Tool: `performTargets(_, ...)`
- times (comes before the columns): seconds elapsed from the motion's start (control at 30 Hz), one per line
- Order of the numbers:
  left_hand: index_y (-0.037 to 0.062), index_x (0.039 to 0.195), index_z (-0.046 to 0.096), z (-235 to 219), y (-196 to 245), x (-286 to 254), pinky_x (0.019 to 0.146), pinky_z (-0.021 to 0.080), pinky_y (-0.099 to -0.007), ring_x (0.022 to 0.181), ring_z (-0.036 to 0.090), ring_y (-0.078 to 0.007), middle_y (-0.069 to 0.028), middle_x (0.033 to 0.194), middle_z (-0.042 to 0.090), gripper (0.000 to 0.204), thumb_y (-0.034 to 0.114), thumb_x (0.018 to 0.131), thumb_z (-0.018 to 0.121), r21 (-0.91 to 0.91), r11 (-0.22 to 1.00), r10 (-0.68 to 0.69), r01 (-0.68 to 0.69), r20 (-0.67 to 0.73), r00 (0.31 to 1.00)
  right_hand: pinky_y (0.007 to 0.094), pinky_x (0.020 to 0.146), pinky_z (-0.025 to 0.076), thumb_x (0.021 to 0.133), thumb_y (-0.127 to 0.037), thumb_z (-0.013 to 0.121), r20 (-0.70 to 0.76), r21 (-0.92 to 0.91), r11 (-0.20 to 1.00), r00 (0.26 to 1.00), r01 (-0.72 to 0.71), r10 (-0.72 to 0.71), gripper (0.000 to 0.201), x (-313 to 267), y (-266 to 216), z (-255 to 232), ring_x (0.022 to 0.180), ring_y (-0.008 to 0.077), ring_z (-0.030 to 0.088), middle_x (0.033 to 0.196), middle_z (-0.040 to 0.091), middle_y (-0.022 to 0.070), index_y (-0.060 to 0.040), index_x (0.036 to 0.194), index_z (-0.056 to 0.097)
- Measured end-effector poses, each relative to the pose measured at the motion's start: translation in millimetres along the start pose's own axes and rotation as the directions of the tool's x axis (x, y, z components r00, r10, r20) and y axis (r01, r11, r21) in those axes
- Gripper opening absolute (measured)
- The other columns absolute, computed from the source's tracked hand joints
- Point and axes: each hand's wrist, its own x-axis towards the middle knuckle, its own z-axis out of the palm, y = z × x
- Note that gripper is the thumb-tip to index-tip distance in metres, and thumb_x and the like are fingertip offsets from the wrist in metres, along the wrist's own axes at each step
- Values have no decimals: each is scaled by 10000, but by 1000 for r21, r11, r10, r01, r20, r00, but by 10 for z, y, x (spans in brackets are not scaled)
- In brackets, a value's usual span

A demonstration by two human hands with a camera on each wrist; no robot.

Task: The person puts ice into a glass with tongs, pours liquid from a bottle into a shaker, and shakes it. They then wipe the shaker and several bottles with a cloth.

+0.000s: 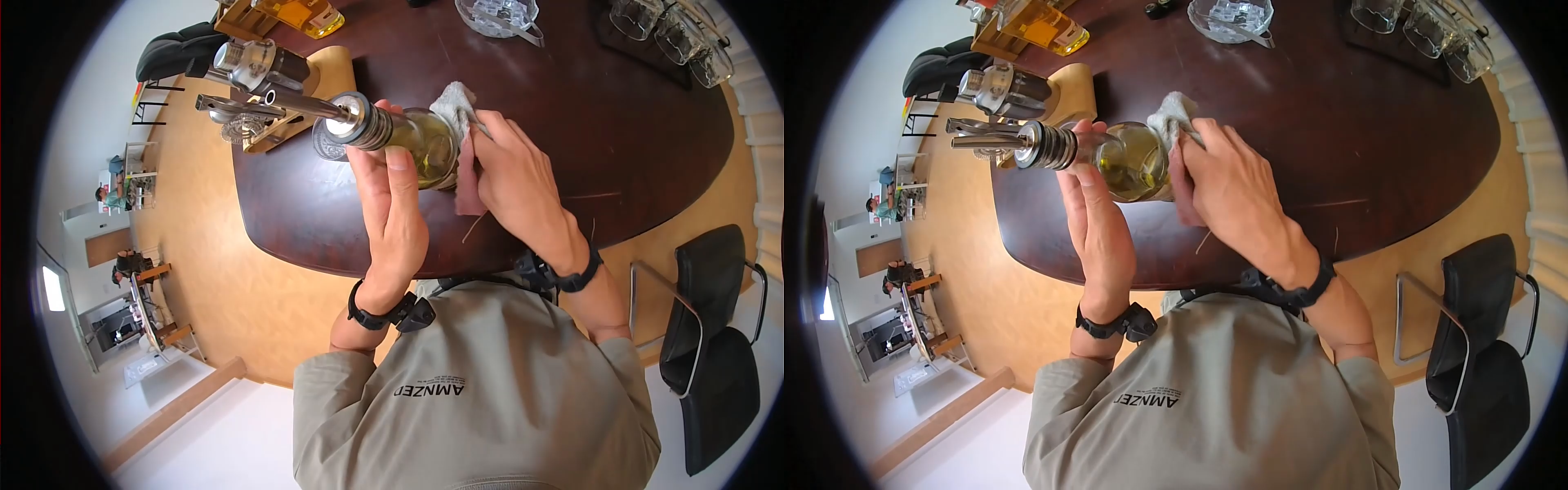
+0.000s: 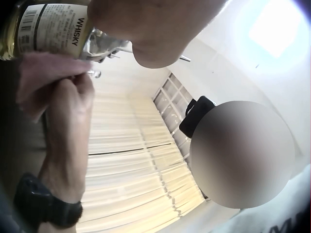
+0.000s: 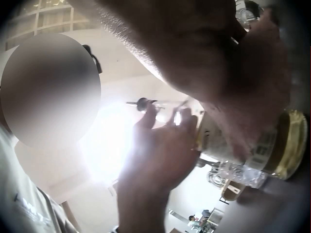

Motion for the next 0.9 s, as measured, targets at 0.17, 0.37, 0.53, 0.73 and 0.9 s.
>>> performTargets(0.17, 42, 1604, 348, 1, -24, 7, 1212, 297, -387, 1454, 401, -207, -116, 1562, 454, 544, 377, 1176, 358, -76, 997, 13, -13, 4, 1000, 459, 736, 582, 940, -90, 686, 50, 58, 998, 999, 11, -14, 275, 80, -128, -113, 931, 339, 668, 1067, 627, 115, -80, 1213, 711)
performTargets(0.37, 46, 1620, 323, -13, -42, 9, 1217, 311, -395, 1446, 415, -205, -119, 1570, 437, 523, 272, 1159, 423, -177, 984, 39, -33, 30, 999, 431, 785, 578, 919, -28, 674, -4, 152, 988, 999, 35, -35, 498, 13, -130, 18, 1007, 340, 666, 1161, 630, 123, -117, 1409, 662)
performTargets(0.53, 39, 1638, 290, -39, -26, -1, 1218, 326, -397, 1446, 431, -221, -117, 1579, 425, 679, 47, 1011, 548, -123, 992, -15, 23, 63, 998, 448, 848, 552, 857, 85, 605, 118, 285, 945, 985, -157, 128, 643, -127, 14, 54, 988, 375, 641, 1133, 613, 154, -85, 1477, 600)
performTargets(0.73, 13, 1581, 283, -162, -84, 3, 1169, 328, -396, 1376, 409, -232, -127, 1475, 383, 645, 410, 1088, 406, -107, 994, -6, 17, 101, 995, 451, 882, 520, 879, 52, 599, -3, 431, 891, 988, 143, -157, 674, 97, -331, -131, 976, 398, 610, 1165, 581, 208, -20, 1544, 510)
performTargets(0.9, 78, 1698, 159, -107, 0, -67, 1272, 244, -432, 1566, 313, -266, -114, 1710, 302, 1078, 875, 972, 141, -539, 839, -21, 68, 92, 996, 469, 1073, 482, 878, -2, 715, 95, 398, 904, 974, 154, -208, 817, 60, -438, -116, 1302, 490, 546, 1517, 440, 312, -10, 1624, 382)
